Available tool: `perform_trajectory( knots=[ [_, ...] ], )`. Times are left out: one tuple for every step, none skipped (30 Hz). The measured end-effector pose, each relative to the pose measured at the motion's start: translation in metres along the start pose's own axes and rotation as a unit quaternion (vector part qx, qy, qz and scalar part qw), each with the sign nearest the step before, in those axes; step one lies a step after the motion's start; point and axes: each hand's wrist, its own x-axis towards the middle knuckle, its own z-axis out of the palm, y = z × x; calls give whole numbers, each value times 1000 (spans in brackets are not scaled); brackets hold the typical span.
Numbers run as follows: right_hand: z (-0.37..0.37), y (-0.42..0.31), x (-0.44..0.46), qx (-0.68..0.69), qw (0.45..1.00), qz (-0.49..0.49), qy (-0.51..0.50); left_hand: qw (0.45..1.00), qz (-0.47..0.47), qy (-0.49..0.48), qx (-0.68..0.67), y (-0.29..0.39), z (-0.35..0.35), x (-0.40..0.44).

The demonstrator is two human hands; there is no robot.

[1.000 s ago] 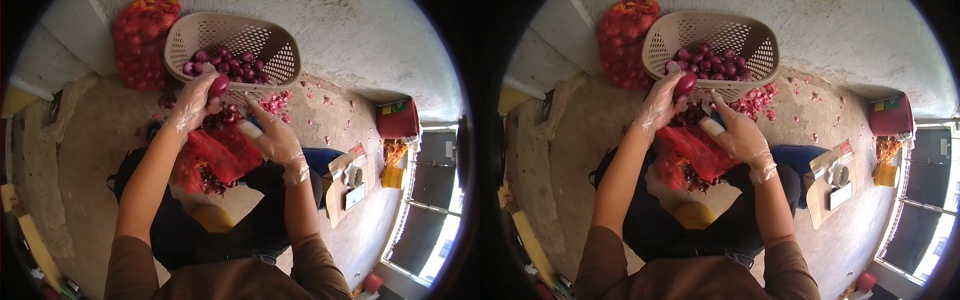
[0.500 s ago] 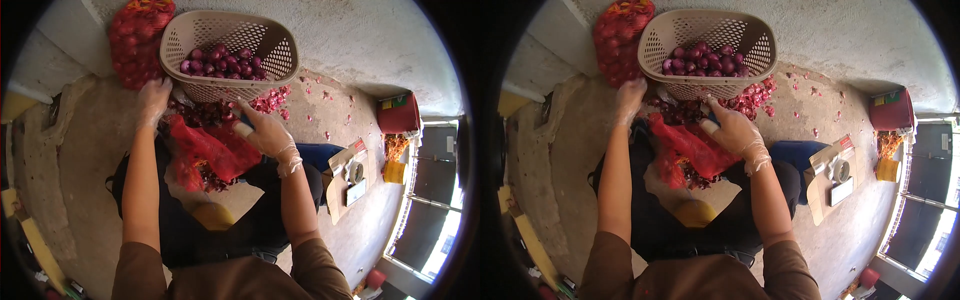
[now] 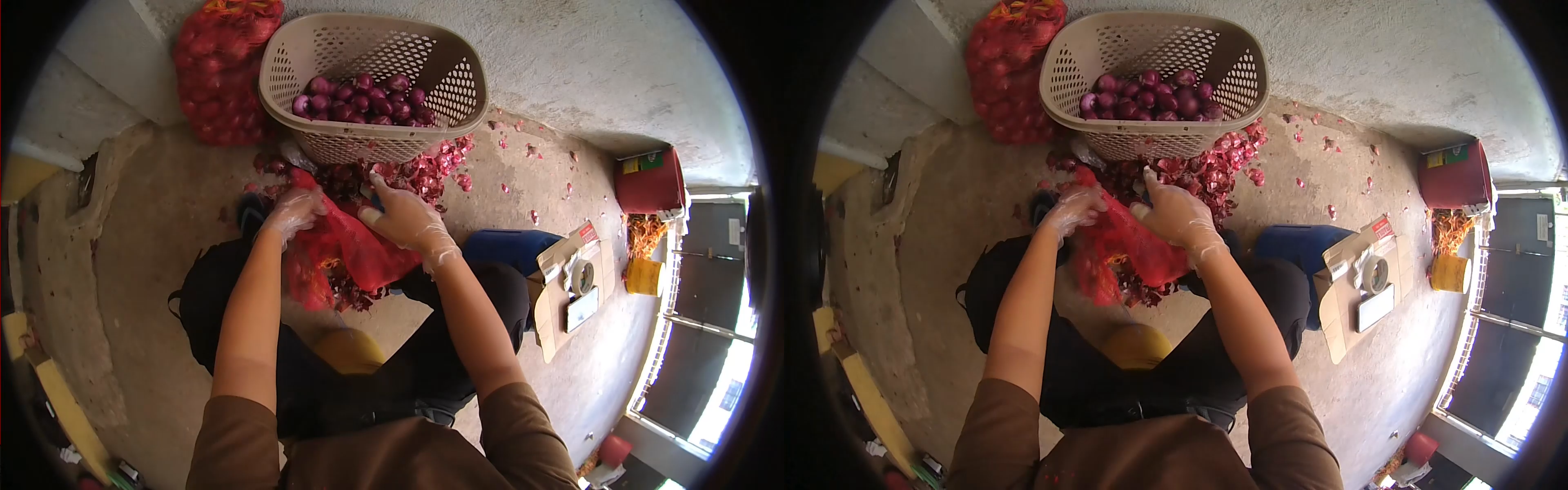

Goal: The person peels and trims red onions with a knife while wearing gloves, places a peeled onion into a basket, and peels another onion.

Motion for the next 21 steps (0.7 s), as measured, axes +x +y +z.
perform_trajectory(
  knots=[
    [7,4,4,3,1000,-3,8,998,-9,42,-47,-4,-2,-2],
    [12,7,7,6,1000,-5,17,995,-62,75,36,-8,-4,-2],
    [14,7,10,0,1000,-3,15,980,-116,108,118,-11,-7,-2],
    [17,7,13,-6,1000,-2,12,956,-168,141,197,-16,-11,-3],
    [20,6,15,-13,1000,-2,9,948,-155,101,259,-24,-16,-1],
    [21,3,16,-16,1000,-5,2,936,-141,60,317,-37,-19,6],
    [22,0,16,-18,1000,-7,-3,939,-92,25,331,-47,-16,14],
    [24,-1,16,-17,1000,-7,-7,939,-42,-8,341,-57,-14,22],
    [24,-4,16,-19,1000,2,-20,951,38,-37,304,-68,-10,29],
    [22,-8,15,-19,999,12,-32,955,118,-64,265,-81,-6,39],
    [22,-10,16,-20,999,21,-43,981,61,-110,151,-108,0,63],
    [24,-10,18,-20,999,22,-37,987,2,-155,34,-142,9,93],
    [31,-6,21,-22,999,24,-34,975,-59,-197,-87,-162,16,106],
    [38,-2,23,-24,999,26,-32,964,-69,-219,-138,-168,21,100],
    [44,1,25,-20,999,35,-34,950,-78,-238,-188,-172,26,92],
    [52,5,29,-15,998,43,-35,855,-196,-235,-419,-168,30,83],
    [59,9,33,-10,998,52,-35,703,-312,-184,-612,-163,34,74],
    [70,15,37,18,997,56,-45,704,-309,-177,-614,-158,40,72],
    [80,22,42,47,996,60,-56,729,-300,-185,-587,-154,42,71],
    [90,30,46,75,993,64,-67,754,-292,-191,-556,-150,45,70],
    [96,34,48,113,990,48,-72,823,-257,-208,-462,-147,47,69]
  ],
)
